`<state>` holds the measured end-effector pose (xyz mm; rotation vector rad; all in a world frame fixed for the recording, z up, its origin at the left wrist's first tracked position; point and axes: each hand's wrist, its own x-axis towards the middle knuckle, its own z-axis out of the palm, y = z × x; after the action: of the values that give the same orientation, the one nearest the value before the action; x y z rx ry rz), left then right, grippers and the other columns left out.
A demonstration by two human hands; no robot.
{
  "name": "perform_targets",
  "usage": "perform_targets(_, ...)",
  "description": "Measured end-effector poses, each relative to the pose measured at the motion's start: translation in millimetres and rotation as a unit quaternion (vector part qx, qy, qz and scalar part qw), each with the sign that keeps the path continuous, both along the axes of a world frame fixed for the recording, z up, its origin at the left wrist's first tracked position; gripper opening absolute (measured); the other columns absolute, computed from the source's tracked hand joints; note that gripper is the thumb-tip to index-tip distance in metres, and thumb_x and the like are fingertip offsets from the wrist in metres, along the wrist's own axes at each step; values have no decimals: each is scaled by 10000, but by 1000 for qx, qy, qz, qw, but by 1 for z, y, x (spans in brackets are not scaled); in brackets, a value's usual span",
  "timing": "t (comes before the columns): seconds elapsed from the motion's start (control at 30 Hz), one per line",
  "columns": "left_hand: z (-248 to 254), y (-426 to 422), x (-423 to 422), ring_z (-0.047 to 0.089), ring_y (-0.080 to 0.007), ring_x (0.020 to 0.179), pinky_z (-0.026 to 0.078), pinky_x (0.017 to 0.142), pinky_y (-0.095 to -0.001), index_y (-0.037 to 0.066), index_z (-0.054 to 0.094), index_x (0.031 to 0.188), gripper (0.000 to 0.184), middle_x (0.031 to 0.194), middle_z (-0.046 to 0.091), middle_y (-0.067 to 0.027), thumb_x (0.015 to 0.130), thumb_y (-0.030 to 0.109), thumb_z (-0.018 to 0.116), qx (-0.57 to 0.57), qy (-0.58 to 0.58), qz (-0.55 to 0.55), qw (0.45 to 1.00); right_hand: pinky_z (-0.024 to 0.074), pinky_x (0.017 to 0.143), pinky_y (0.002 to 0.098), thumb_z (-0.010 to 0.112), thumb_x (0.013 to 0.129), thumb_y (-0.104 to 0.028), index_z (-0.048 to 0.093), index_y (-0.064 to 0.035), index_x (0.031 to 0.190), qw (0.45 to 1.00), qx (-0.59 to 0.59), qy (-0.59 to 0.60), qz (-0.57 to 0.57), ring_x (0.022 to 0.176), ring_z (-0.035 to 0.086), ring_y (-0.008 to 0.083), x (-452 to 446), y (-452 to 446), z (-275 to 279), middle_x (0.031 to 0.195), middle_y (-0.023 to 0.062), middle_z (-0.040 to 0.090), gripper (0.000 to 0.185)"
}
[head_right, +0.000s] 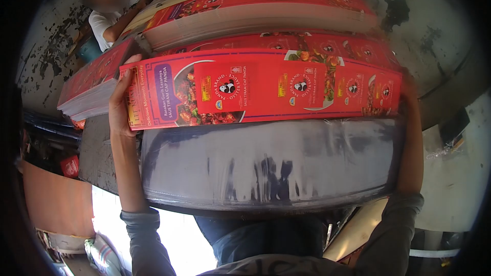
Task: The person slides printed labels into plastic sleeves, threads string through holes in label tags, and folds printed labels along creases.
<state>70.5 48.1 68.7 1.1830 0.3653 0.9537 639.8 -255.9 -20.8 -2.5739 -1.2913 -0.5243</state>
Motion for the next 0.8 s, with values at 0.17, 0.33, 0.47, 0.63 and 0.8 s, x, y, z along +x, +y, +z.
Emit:
perform_targets(0.17, -1, 1, -1, 585, -132, 882, 497, 757, -254, 24, 479, 1149, 334, 1024, 569, -94, 862, 195, 487, -11, 13, 3, 1000, 437, 767, 417, 600, 713, -407, 438, -41, 1151, 995, 47, 38, -78, 904, 554, 386, 31, -2, -16, 965, 244, 569, 593)
perform_targets(0.33, -3, 3, -2, 585, -134, 889, 492, 763, -256, 21, 478, 1150, 333, 1022, 573, -91, 865, 192, 479, -4, 15, 9, 1000, 305, 868, 538, 511, 753, -489, 398, -175, 1214, 934, 76, -40, -347, 1067, 463, 360, 7, 14, -7, 1080, 160, 556, 570)
perform_targets(0.47, -2, 1, -2, 584, -132, 893, 492, 764, -256, 19, 475, 1153, 335, 1019, 574, -91, 867, 194, 475, 2, 17, 14, 1000, 287, 878, 535, 510, 729, -532, 425, -165, 1219, 910, 7, -98, -403, 1112, 433, 340, -37, 23, 40, 1117, 142, 548, 618)
perform_targets(0.63, -1, 2, -2, 582, -130, 892, 494, 760, -256, 15, 471, 1154, 337, 1014, 573, -89, 872, 199, 470, -2, 14, 5, 1000, 239, 931, 495, 476, 716, -552, 561, -126, 1118, 912, 144, 27, -382, 1138, 423, 322, -56, 8, 62, 1131, 151, 547, 592)
perform_targets(0.8, -2, 2, 2, 584, -128, 876, 495, 758, -257, 14, 470, 1165, 353, 1011, 573, -93, 876, 218, 465, -23, 13, -4, 1000, 231, 938, 483, 452, 731, -544, 578, -147, 1107, 904, 180, -47, -384, 1092, 464, 312, -54, 0, 66, 1105, 121, 568, 561)
